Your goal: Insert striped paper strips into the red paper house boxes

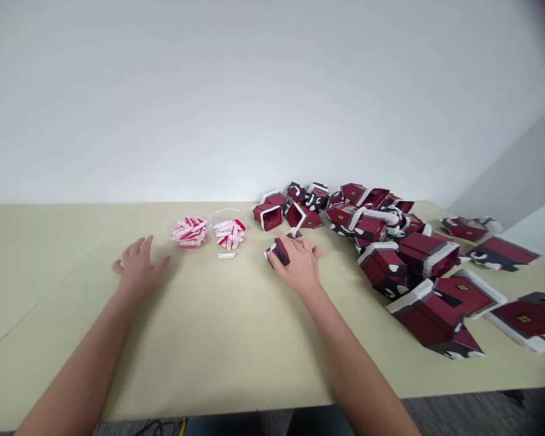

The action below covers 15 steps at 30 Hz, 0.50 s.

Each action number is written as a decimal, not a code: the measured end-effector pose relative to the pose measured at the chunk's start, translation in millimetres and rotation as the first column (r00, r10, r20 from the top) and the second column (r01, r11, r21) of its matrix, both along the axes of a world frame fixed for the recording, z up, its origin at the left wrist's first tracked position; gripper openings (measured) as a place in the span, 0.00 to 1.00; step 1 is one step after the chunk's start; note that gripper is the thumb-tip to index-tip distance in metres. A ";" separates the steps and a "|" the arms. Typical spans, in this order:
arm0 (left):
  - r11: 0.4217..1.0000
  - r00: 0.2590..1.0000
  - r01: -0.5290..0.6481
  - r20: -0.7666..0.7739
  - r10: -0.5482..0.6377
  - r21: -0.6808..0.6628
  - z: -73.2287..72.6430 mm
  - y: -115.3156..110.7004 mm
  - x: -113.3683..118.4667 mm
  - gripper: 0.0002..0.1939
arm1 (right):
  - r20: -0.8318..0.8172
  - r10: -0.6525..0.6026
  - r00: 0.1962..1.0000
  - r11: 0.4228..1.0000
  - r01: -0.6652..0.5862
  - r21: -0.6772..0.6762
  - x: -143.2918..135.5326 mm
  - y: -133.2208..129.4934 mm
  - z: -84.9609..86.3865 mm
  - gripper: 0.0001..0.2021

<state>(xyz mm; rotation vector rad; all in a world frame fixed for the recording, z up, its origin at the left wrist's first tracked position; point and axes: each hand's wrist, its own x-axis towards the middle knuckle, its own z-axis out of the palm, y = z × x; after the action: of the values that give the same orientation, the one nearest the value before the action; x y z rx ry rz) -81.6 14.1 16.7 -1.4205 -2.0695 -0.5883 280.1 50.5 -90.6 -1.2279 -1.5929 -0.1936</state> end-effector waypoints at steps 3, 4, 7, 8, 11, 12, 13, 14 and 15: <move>0.999 0.999 0.047 -0.022 -0.046 0.023 -1.6 1.5 -0.5 0.35 | -0.023 -0.018 1.000 1.000 0.019 0.007 4.8 1.4 -1.4 0.25; 0.997 0.997 0.065 -0.037 -0.064 0.028 -2.1 1.7 -0.3 0.33 | -0.011 -0.008 1.000 1.000 0.008 -0.019 7.3 3.6 -2.6 0.25; 0.990 0.987 0.130 -0.102 -0.125 0.051 -4.4 0.7 4.1 0.26 | 0.028 0.071 0.997 0.994 -0.068 -0.082 11.2 8.9 -5.6 0.24; 0.986 0.981 0.156 -0.126 -0.148 0.063 -5.6 0.0 7.2 0.24 | 0.024 0.095 0.995 0.992 -0.092 -0.081 10.9 8.7 -5.6 0.23; 0.966 0.953 0.252 -0.189 -0.238 0.059 -10.9 -3.0 21.1 0.22 | -0.015 0.181 0.983 0.983 -0.182 -0.034 6.7 -0.2 -2.5 0.25; 0.956 0.939 0.290 -0.204 -0.277 0.037 -13.1 -4.1 26.9 0.22 | -0.022 0.211 0.977 0.977 -0.211 -0.022 5.0 -5.1 -0.9 0.26; 0.945 0.923 0.327 -0.215 -0.318 0.007 -15.6 -5.3 33.0 0.21 | -0.028 0.230 0.973 0.973 -0.230 -0.013 3.4 -10.1 0.5 0.27; 0.934 0.909 0.358 -0.222 -0.354 -0.023 -18.2 -6.4 39.2 0.20 | -0.039 0.230 0.972 0.973 -0.231 -0.006 2.1 -14.6 1.7 0.27; 0.922 0.895 0.383 -0.228 -0.383 -0.046 -20.9 -7.5 45.3 0.19 | -0.059 0.212 0.975 0.977 -0.212 0.004 1.2 -18.0 2.6 0.26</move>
<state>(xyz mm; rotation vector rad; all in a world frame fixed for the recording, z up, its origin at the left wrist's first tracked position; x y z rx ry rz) -36.4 6.6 -4.2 -1.8226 -1.6153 -0.5428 281.3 32.5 -88.0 -1.0467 -1.6595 -0.0179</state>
